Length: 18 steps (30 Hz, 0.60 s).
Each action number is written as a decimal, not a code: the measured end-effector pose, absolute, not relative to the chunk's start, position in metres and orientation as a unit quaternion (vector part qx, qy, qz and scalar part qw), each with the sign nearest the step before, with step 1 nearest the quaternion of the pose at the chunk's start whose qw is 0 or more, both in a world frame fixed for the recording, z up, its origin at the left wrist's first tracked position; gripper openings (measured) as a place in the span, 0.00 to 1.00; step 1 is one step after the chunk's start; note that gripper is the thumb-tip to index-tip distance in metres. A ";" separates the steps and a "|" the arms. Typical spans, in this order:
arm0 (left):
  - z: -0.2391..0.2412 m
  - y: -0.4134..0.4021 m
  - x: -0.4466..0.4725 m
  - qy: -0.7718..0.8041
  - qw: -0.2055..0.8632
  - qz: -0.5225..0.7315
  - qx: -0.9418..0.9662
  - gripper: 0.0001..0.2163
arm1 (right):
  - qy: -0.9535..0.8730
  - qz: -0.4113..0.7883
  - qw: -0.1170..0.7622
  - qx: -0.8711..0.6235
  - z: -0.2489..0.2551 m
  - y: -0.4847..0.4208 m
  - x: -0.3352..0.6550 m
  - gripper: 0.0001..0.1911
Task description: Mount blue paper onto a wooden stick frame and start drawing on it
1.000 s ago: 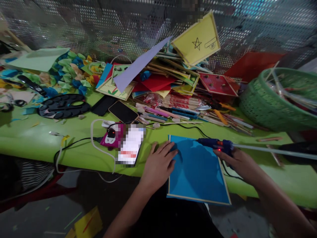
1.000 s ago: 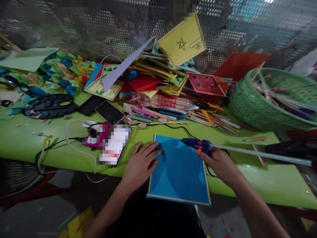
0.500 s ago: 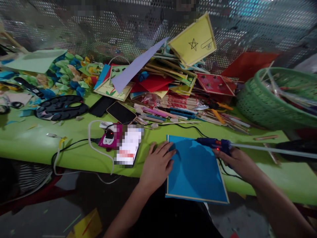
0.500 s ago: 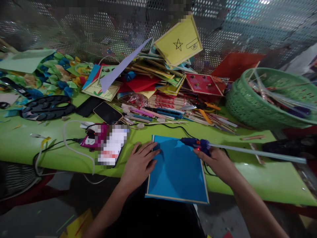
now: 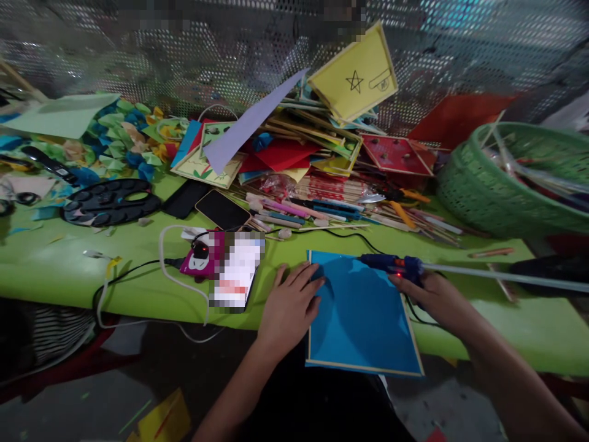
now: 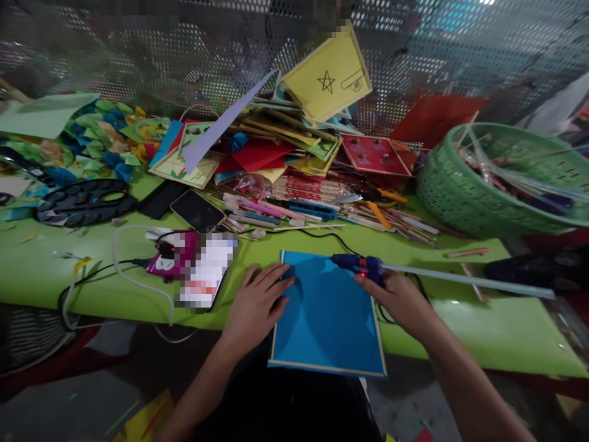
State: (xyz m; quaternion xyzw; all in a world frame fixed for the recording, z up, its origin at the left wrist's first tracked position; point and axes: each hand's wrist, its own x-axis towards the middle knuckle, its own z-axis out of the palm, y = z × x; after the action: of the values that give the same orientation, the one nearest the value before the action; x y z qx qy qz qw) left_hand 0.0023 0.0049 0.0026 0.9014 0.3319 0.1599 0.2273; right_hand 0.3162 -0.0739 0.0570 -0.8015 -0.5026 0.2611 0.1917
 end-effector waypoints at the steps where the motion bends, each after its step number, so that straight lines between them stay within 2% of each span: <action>1: 0.002 0.005 0.002 0.331 0.227 0.160 0.902 0.17 | -0.506 0.257 0.194 -0.800 0.057 -0.073 0.316 0.28; 10: 0.001 0.006 0.001 0.331 0.230 0.166 0.900 0.18 | -0.474 0.253 0.170 -0.826 0.049 -0.095 0.342 0.38; 18: 0.003 0.006 0.003 0.335 0.224 0.165 0.900 0.18 | -0.500 0.272 0.212 -0.794 0.056 -0.085 0.327 0.31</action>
State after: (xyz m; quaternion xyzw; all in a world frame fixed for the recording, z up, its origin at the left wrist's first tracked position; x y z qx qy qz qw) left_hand 0.0027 0.0063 0.0029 0.9004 0.3345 0.1650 0.2239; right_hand 0.3268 -0.0848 0.0562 -0.7943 -0.5001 0.2721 0.2121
